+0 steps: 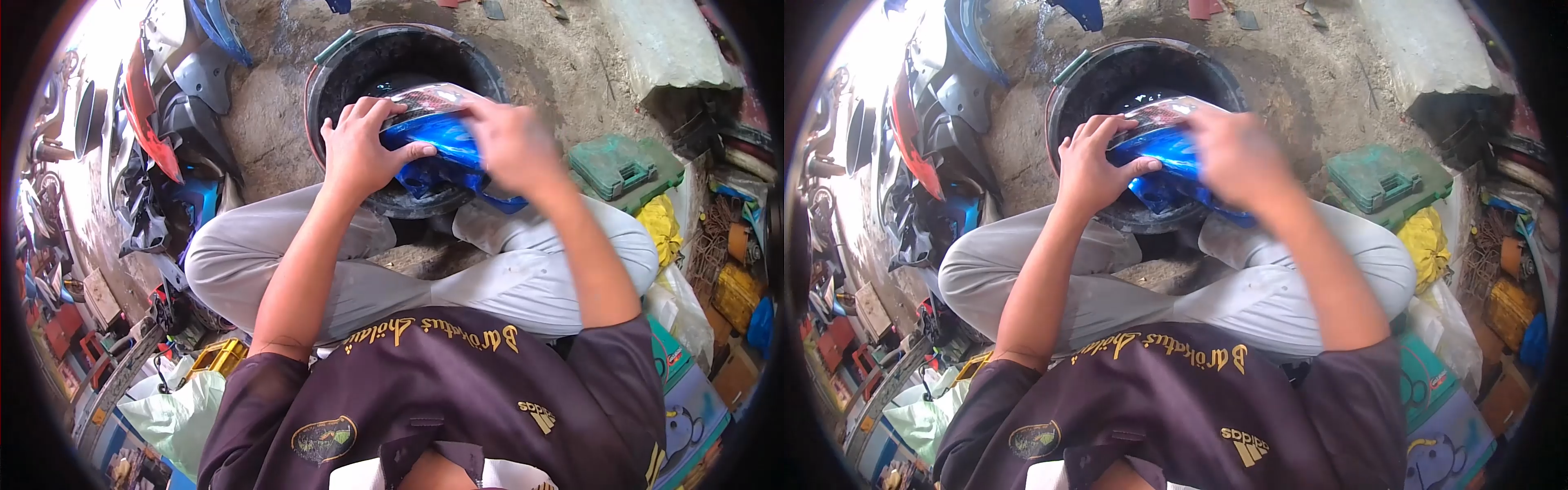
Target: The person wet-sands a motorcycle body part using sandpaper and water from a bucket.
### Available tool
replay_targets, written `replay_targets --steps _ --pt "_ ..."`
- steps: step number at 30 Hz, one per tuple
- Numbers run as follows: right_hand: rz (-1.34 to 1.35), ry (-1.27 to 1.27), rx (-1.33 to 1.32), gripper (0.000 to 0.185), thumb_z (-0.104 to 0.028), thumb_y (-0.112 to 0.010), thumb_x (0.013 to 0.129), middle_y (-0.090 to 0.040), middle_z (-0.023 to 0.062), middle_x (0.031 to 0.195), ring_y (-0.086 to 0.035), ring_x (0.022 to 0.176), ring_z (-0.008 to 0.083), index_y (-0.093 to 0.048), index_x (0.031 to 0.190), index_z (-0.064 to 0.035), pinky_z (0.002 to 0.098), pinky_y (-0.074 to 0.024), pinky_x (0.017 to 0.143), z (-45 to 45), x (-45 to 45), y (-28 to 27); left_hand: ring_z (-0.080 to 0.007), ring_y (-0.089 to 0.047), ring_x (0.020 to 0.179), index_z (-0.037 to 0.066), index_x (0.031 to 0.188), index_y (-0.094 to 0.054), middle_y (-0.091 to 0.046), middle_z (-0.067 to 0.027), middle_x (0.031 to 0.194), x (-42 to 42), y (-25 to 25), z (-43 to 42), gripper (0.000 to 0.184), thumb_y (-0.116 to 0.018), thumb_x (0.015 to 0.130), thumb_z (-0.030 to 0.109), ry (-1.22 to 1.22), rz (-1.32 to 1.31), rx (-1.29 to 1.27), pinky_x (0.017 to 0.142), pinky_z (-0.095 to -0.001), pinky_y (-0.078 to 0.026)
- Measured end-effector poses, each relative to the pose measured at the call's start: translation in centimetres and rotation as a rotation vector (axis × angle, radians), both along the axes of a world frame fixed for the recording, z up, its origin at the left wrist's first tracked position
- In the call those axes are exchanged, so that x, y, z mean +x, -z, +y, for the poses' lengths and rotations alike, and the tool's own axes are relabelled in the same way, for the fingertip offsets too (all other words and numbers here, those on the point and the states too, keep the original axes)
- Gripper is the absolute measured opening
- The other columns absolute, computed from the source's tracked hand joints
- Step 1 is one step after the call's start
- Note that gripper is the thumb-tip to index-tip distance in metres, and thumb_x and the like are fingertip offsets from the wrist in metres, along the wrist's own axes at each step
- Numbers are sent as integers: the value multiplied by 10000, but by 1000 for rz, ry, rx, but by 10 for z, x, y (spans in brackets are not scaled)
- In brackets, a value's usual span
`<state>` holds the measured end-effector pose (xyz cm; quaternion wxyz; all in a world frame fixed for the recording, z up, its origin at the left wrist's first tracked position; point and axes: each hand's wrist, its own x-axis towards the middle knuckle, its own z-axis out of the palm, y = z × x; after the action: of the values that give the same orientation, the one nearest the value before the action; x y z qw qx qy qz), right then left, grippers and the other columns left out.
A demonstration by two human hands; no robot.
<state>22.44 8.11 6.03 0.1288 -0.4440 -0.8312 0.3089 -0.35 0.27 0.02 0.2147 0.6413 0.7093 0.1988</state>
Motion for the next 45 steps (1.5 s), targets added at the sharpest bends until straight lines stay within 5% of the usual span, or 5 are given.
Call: replay_targets --steps 9,17,20,41,45 --pt "-34 27 49 247 -208 -601 1056 -779 234 990 -768 887 438 -773 1176 -78 527 -606 784 0 -4 4 -307 -643 1330 180 1307 -745 -709 -27 1337 1 6 -2 789 -890 721 688 -10 32 25 1075 -625 -442" --pt "-5 68 46 216 -154 -632 1046 -769 254 1009 -756 950 447 -735 1168 -8 504 -578 811 2 10 14 -327 -629 1317 148 1249 -752 -708 -36 1278 0 8 0 802 -877 714 732 -11 -71 24 1095 -778 -400" --pt "47 -2 34 238 -211 -616 1073 -776 247 984 -767 902 440 -734 1166 -26 504 -582 773 -22 -7 6 -305 -661 1255 157 1273 -759 -724 -37 1253 2 6 -2 814 -905 682 698 -12 13 68 1035 -536 -462" --pt "-61 269 -109 180 -178 -623 1027 -772 255 975 -756 916 443 -740 1071 -49 533 -583 793 5 35 -1 -309 -668 1252 187 1295 -753 -727 -41 1251 1 3 -1 772 -912 710 665 11 35 47 1040 -543 -469" --pt "106 -37 155 189 -135 -594 1030 -757 264 935 -748 907 455 -738 1117 -48 549 -580 799 -30 -4 1 -308 -665 1256 191 1296 -751 -726 -45 1256 -1 0 1 764 -905 722 670 14 51 20 1039 -541 -472"
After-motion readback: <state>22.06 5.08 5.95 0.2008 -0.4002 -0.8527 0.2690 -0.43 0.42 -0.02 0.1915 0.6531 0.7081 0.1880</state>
